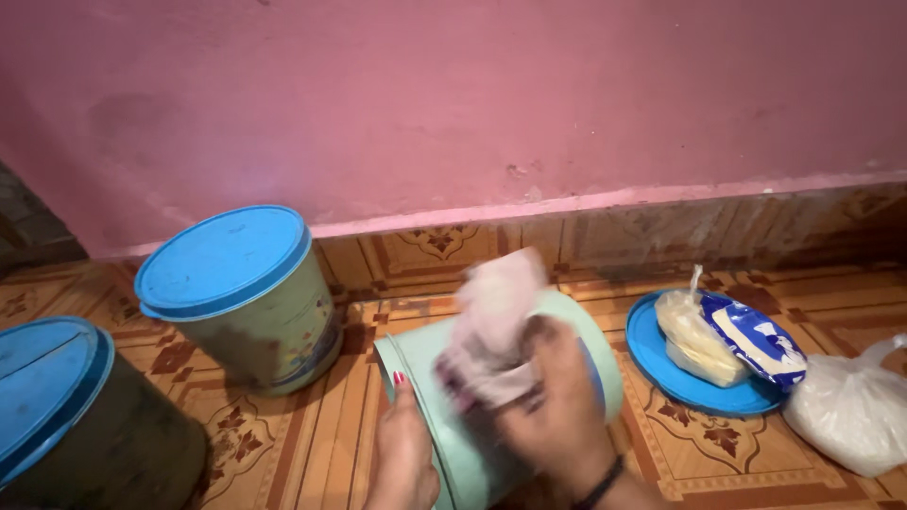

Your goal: The person empties a green bucket of food items, wipes the inside and outside of the bucket and its lid with a cloth, and then places the items back inside. They repeat the wiping process on a second bucket and lid before filling it with various packaged food items.

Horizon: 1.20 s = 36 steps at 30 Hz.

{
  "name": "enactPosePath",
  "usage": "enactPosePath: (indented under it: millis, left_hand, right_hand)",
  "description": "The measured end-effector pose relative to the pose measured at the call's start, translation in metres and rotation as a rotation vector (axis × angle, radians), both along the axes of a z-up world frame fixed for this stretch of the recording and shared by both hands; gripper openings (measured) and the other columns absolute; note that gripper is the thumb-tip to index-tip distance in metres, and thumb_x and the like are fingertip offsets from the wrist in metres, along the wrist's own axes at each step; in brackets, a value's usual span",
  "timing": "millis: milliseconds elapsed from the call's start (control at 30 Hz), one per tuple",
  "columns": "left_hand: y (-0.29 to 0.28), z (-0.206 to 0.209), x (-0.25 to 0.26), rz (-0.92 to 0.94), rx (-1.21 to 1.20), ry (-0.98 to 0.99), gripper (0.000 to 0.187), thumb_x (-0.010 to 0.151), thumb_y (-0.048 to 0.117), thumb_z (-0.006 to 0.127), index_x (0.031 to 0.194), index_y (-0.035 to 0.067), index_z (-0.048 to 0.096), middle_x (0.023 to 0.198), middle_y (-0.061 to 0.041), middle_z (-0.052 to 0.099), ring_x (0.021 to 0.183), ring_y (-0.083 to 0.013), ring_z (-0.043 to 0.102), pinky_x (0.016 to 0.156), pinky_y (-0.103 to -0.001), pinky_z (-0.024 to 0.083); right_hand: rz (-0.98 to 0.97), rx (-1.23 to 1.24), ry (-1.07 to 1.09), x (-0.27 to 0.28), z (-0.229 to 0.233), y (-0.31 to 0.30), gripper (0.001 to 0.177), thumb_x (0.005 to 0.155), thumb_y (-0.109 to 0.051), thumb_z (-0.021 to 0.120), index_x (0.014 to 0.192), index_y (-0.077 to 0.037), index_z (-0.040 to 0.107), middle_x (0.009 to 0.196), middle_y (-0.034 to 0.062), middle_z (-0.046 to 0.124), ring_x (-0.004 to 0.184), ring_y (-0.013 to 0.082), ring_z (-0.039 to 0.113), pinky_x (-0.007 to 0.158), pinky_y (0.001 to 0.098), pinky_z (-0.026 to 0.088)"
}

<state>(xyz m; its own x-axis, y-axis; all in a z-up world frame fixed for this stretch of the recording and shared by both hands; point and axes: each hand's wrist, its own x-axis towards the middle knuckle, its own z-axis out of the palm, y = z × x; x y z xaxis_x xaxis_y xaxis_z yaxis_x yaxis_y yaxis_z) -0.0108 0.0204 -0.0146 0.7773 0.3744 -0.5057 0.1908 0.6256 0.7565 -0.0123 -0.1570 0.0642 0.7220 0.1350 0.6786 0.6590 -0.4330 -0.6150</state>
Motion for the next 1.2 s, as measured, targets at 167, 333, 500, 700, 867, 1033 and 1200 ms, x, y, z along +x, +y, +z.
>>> enactPosePath:
  millis: [167,333,500,700,867,1033,1200]
  left_hand:
    - [0.014,-0.032,-0.001,-0.194,0.04,-0.323,0.042,0.1,0.026,0.044,0.126,0.001,0.065,0.113,-0.007,0.075,0.1,-0.0208,0.073,0.084,-0.036,0.059]
    - [0.02,-0.079,0.019,-0.071,0.368,-0.26,0.047,0.108,0.034,0.047,0.112,-0.007,0.069,0.099,-0.015,0.073,0.083,-0.0213,0.067,0.068,-0.036,0.054]
    - [0.012,-0.036,-0.002,-0.022,1.098,0.023,0.043,0.108,0.037,0.044,0.114,0.0,0.066,0.094,-0.022,0.072,0.085,-0.0356,0.068,0.074,-0.045,0.051]
    - [-0.008,0.026,-0.024,0.278,2.179,-0.297,0.06,0.095,0.04,0.049,0.141,0.002,0.053,0.145,-0.026,0.061,0.141,-0.0415,0.043,0.115,-0.055,0.018]
    - [-0.008,0.036,-0.011,-0.229,2.033,-0.351,0.047,0.094,0.027,0.052,0.13,-0.001,0.061,0.143,-0.016,0.056,0.145,-0.0302,0.038,0.123,-0.063,0.003]
    - [-0.002,0.03,-0.003,-0.206,2.007,-0.377,0.043,0.086,0.019,0.053,0.122,0.001,0.067,0.143,-0.014,0.058,0.144,-0.0303,0.041,0.121,-0.067,0.001]
    - [0.002,0.03,-0.001,-0.182,1.993,-0.399,0.039,0.088,0.016,0.055,0.121,0.001,0.067,0.139,-0.013,0.061,0.14,-0.0311,0.045,0.12,-0.068,0.001]
  right_hand:
    - [0.102,-0.215,-0.167,-0.023,-0.017,0.041,0.061,0.074,-0.029,0.073,0.125,-0.004,0.052,0.144,0.0271,0.049,0.134,0.0426,0.046,0.11,0.0572,0.03]
    - [0.095,-0.36,-0.127,0.001,-0.039,0.04,0.069,0.079,-0.019,0.068,0.147,-0.014,0.056,0.149,0.0184,0.049,0.137,0.0381,0.048,0.112,0.0581,0.029]
    - [-0.175,-0.34,-0.058,0.043,-0.046,0.009,0.048,0.08,-0.01,0.059,0.127,-0.014,0.069,0.153,0.0182,0.049,0.138,0.0373,0.048,0.114,0.051,0.034]
    - [-0.288,-0.202,0.077,0.065,-0.056,-0.021,0.037,0.08,-0.006,0.059,0.116,-0.001,0.067,0.139,0.0147,0.06,0.127,0.0384,0.056,0.109,0.0465,0.043]
    - [-0.302,-0.137,0.036,0.06,-0.057,-0.017,0.044,0.079,-0.002,0.056,0.122,-0.001,0.063,0.146,0.0188,0.056,0.128,0.0409,0.055,0.108,0.048,0.043]
    - [0.15,-0.133,-0.15,0.03,-0.041,0.008,0.06,0.091,-0.025,0.062,0.148,-0.009,0.052,0.155,0.0243,0.047,0.145,0.0458,0.042,0.12,0.0542,0.029]
    - [0.084,-0.363,-0.154,0.027,-0.046,0.015,0.058,0.087,-0.038,0.067,0.139,-0.014,0.06,0.145,0.0173,0.057,0.138,0.0379,0.047,0.115,0.0555,0.027]
